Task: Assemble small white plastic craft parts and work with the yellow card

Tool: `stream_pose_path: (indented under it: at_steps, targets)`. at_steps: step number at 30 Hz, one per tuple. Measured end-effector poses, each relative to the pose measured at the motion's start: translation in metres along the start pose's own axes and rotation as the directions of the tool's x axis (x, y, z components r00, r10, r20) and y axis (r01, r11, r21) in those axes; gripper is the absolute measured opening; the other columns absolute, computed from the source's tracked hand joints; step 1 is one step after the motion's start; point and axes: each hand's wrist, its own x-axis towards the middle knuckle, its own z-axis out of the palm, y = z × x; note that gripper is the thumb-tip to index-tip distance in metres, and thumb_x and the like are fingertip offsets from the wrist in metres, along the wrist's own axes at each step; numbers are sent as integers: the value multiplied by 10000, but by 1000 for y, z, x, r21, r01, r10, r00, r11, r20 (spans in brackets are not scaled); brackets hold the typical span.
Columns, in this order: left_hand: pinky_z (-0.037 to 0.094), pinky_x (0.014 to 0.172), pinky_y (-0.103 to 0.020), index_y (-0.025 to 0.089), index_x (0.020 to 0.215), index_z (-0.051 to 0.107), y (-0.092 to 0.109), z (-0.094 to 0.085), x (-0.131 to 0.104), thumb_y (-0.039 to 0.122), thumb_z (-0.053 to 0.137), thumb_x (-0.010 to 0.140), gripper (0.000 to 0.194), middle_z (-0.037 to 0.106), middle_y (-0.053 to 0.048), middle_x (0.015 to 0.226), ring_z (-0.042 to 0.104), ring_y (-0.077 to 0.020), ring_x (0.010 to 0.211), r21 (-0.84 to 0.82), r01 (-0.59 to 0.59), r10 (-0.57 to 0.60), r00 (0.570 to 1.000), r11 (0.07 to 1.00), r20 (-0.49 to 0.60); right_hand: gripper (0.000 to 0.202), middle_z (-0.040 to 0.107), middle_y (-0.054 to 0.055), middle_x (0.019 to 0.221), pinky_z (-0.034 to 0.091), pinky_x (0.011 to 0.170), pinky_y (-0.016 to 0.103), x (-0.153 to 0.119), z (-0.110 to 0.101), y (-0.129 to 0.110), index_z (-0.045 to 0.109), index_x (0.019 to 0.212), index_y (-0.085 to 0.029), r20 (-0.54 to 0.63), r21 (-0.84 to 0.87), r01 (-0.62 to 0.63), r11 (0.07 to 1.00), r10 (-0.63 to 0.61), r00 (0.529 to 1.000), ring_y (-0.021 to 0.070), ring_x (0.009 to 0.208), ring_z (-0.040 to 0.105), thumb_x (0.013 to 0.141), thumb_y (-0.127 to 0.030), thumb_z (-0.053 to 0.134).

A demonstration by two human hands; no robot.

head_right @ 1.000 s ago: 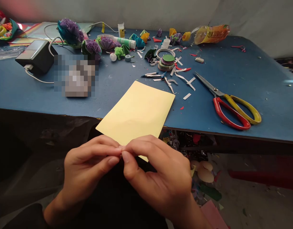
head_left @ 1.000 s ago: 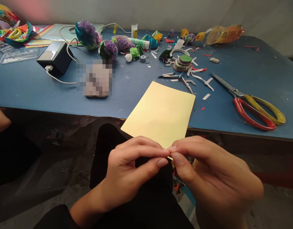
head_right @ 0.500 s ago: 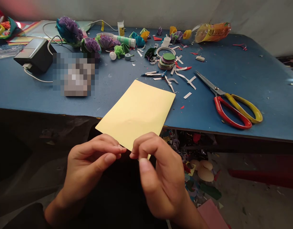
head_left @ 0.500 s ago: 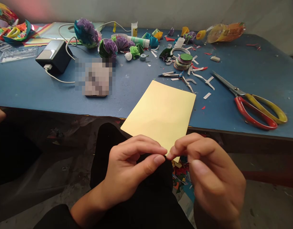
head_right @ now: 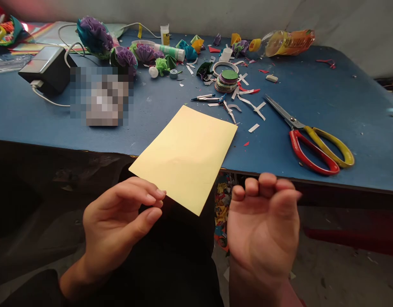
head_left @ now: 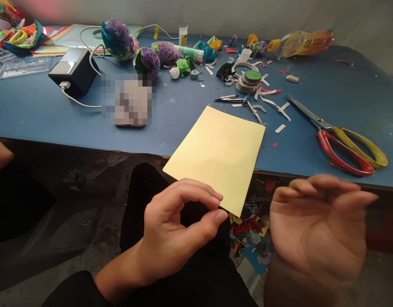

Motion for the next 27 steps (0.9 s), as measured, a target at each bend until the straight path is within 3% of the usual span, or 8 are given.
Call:
stream_pose_path:
  at_steps: [2,5,8,11,15,21,27]
  targets:
    - [548,754,-236,192,872,653,0,0,0,3,685,724,242,670,-16,865,620,-123,826,-3,-6,6,1000,1000,6,199,666,-122,906,544,721,166,-4,0,7,661,860,-266,-18,-53,61,997,-62,998,46,811,609,696,-284,773]
    - [545,748,-239,180,848,652,0,0,0,-26,681,706,252,670,-18,856,622,-125,816,-9,-12,13,1000,1000,17,113,674,-52,812,531,763,228,-15,6,13,676,835,-226,194,-204,182,962,-142,971,93,777,616,740,-249,733]
    - [543,767,-256,184,860,657,0,-1,0,-71,654,691,305,672,-16,861,623,-137,842,-29,-1,3,999,1000,46,112,681,-18,806,504,760,230,-27,14,13,682,864,-210,448,-379,236,895,-46,893,109,798,612,773,-145,693]
    - [540,779,-263,189,866,663,1,-2,-1,-88,637,688,330,675,-15,867,624,-144,868,-36,2,1,998,999,61,186,688,-18,838,505,710,231,-33,21,12,682,903,-224,549,-429,227,875,52,834,110,781,606,759,-107,697]
    - [537,805,-281,190,862,670,2,-4,-3,-92,645,675,339,666,-11,859,618,-142,849,-31,-13,15,998,999,64,191,681,-25,820,509,698,243,-31,24,13,681,898,-221,593,-408,252,877,44,804,109,753,600,755,-97,698]
    - [536,834,-308,189,840,670,2,-5,-1,-87,663,657,332,645,-3,834,606,-135,807,-27,-17,19,998,999,61,194,671,-30,810,511,714,244,-31,24,14,678,910,-208,595,-380,216,899,59,802,107,769,599,759,-86,692]
    - [526,803,-257,175,814,633,4,-4,-2,-70,640,684,277,632,-8,859,602,-133,851,-34,21,-18,996,999,91,163,672,-38,787,521,701,220,-32,25,14,680,887,-217,583,-371,160,915,96,807,96,734,604,765,-109,692]
